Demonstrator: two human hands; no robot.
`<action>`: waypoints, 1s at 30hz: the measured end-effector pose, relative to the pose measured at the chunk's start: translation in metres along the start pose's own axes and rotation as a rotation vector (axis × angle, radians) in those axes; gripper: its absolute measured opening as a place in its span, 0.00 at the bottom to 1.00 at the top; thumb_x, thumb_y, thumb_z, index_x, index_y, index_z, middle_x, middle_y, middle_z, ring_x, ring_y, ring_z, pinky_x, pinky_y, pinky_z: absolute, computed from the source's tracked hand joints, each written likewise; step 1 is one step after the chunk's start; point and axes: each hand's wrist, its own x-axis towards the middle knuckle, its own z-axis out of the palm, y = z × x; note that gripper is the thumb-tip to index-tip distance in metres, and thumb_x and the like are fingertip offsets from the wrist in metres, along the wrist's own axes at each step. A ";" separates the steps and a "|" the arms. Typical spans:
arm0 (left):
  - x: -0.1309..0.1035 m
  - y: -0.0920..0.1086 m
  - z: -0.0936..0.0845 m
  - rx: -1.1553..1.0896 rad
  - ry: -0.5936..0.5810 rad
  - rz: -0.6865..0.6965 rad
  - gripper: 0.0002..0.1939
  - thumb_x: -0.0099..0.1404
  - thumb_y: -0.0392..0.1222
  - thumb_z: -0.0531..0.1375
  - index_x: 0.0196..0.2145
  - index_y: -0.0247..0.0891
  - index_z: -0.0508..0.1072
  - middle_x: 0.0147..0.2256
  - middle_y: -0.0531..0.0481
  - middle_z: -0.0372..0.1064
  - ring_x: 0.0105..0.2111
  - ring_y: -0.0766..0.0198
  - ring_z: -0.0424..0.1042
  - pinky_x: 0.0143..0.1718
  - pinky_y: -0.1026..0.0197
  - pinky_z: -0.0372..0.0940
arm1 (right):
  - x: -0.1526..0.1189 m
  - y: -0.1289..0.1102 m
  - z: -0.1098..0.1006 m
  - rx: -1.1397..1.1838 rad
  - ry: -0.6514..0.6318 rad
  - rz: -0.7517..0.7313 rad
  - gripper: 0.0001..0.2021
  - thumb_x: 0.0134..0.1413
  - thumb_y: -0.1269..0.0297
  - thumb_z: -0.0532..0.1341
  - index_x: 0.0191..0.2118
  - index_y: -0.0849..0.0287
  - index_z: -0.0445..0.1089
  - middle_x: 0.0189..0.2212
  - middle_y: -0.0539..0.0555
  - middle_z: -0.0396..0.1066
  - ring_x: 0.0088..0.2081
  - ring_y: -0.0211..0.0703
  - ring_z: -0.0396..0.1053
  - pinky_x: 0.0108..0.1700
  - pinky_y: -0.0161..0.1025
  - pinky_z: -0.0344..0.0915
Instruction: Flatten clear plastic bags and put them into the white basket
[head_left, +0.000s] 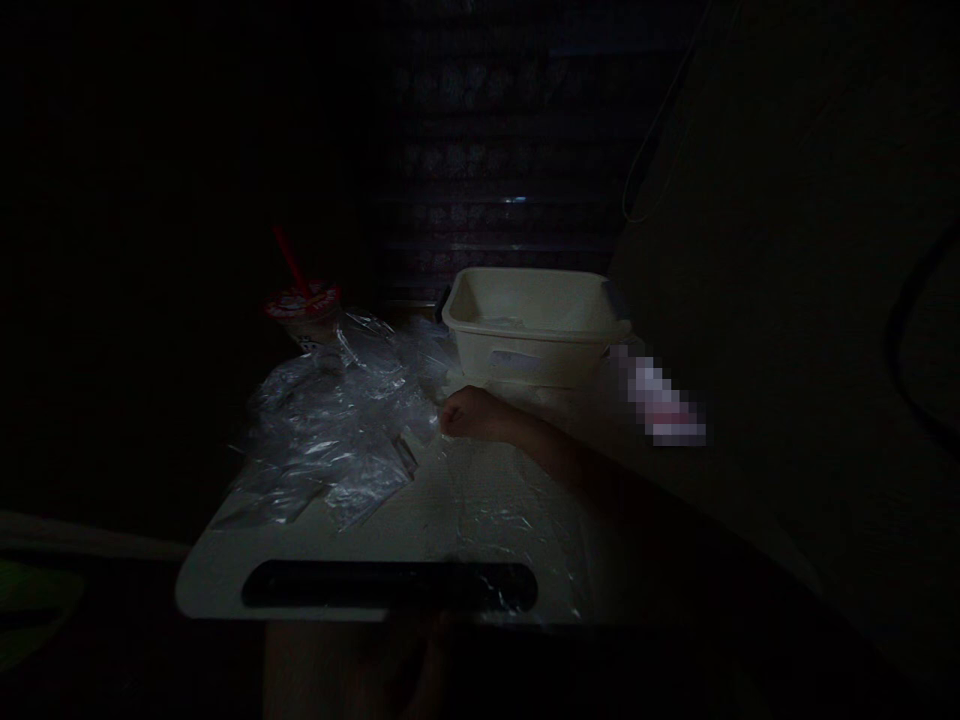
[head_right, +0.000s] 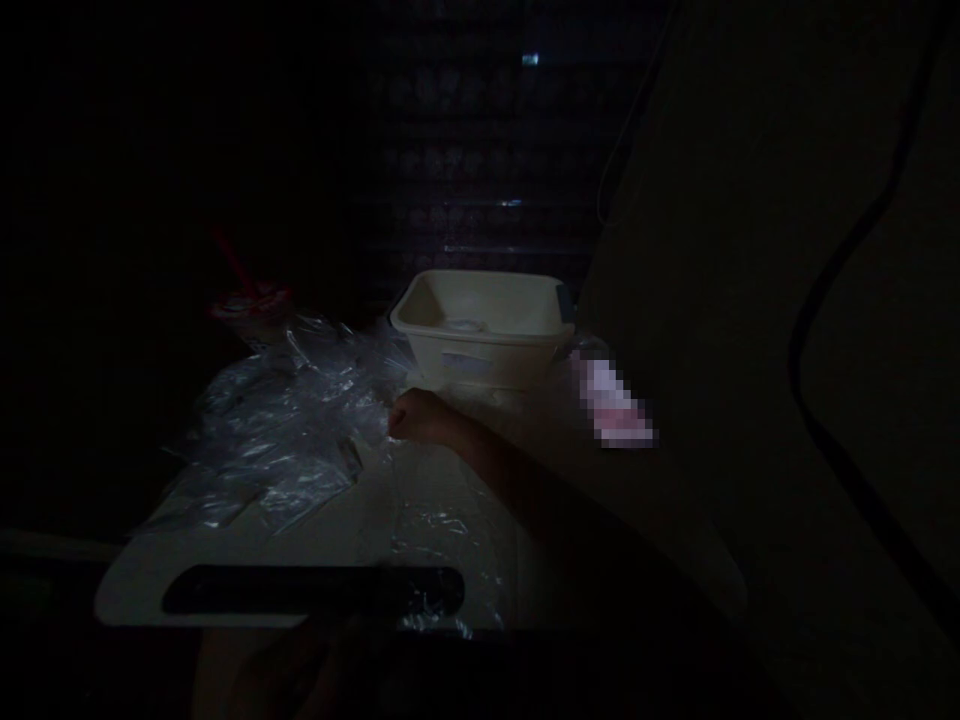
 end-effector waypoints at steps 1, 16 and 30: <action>0.008 0.002 -0.004 0.008 0.015 0.016 0.16 0.59 0.46 0.45 0.44 0.55 0.64 0.42 0.58 0.66 0.41 0.58 0.65 0.37 0.55 0.65 | 0.001 0.003 0.000 0.050 0.001 -0.001 0.07 0.39 0.73 0.55 0.28 0.66 0.68 0.25 0.52 0.69 0.27 0.35 0.66 0.25 0.27 0.57; 0.068 0.003 0.005 0.501 0.080 0.282 0.19 0.59 0.43 0.48 0.49 0.42 0.59 0.52 0.42 0.51 0.48 0.48 0.50 0.40 0.46 0.52 | -0.030 0.006 -0.019 0.300 0.034 -0.080 0.10 0.35 0.80 0.53 0.27 0.69 0.68 0.19 0.47 0.63 0.22 0.30 0.60 0.26 0.28 0.56; 0.064 0.000 -0.002 0.361 0.120 0.323 0.16 0.60 0.41 0.46 0.45 0.41 0.62 0.46 0.44 0.57 0.41 0.55 0.57 0.39 0.50 0.53 | -0.070 0.044 -0.001 -0.059 0.380 -0.453 0.07 0.35 0.79 0.56 0.23 0.61 0.68 0.26 0.52 0.66 0.30 0.37 0.62 0.36 0.36 0.58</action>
